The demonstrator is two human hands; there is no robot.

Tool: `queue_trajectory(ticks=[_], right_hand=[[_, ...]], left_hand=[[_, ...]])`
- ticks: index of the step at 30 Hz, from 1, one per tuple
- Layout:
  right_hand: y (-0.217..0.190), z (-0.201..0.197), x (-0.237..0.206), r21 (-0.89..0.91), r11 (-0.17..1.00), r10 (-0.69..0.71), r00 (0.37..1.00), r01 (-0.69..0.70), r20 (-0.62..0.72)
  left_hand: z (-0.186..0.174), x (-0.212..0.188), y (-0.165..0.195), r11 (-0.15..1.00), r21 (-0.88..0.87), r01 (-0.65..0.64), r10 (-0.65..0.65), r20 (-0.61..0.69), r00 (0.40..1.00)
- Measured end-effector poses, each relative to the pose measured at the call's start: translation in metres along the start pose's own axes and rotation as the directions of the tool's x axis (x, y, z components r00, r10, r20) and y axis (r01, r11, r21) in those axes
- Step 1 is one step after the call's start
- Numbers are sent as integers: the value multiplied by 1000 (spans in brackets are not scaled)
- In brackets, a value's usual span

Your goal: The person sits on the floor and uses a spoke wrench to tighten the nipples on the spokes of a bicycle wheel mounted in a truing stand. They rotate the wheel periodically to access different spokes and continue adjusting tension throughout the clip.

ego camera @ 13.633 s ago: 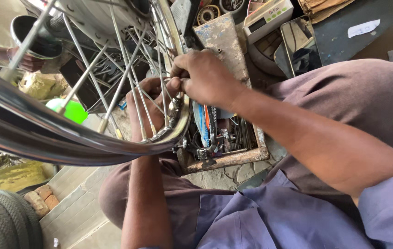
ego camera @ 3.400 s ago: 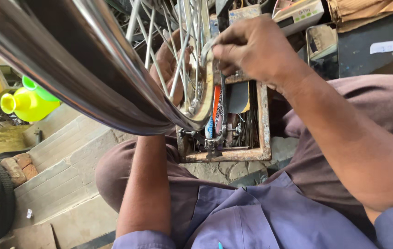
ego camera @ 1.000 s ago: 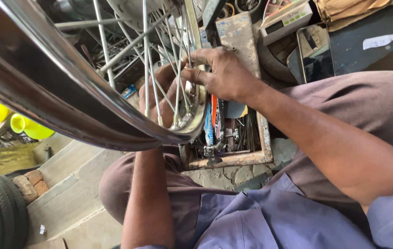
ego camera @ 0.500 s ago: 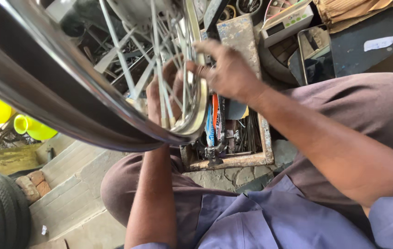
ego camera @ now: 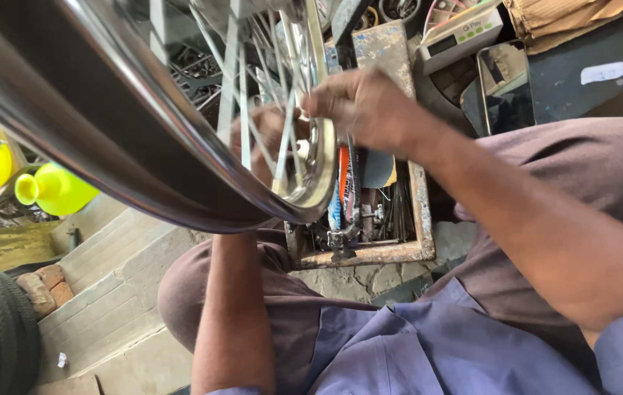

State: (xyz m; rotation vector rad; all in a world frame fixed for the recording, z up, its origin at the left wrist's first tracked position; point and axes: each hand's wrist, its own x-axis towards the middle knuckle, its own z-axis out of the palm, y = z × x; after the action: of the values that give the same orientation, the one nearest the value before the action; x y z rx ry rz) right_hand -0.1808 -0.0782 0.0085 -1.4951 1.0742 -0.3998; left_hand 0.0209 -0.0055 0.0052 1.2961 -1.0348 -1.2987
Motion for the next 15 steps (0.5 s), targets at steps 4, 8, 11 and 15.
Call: queue_trajectory(ticks=[4,8,11,15], right_hand=[[2,-3,7,111,990,-54,972,81,-227],[13,11,11,-115,920,-390,897,374,-208],[17,17,13,-101,957,-286,941,272,-180],[10,17,13,-153,940,-334,918,306,-216]], left_hand=[[4,7,-14,971,95,-220,219,21,976],[6,2,-7,937,257,-235,229,54,972],[7,-2,4,933,280,-225,215,67,974],[9,-5,9,908,380,-177,183,19,983]])
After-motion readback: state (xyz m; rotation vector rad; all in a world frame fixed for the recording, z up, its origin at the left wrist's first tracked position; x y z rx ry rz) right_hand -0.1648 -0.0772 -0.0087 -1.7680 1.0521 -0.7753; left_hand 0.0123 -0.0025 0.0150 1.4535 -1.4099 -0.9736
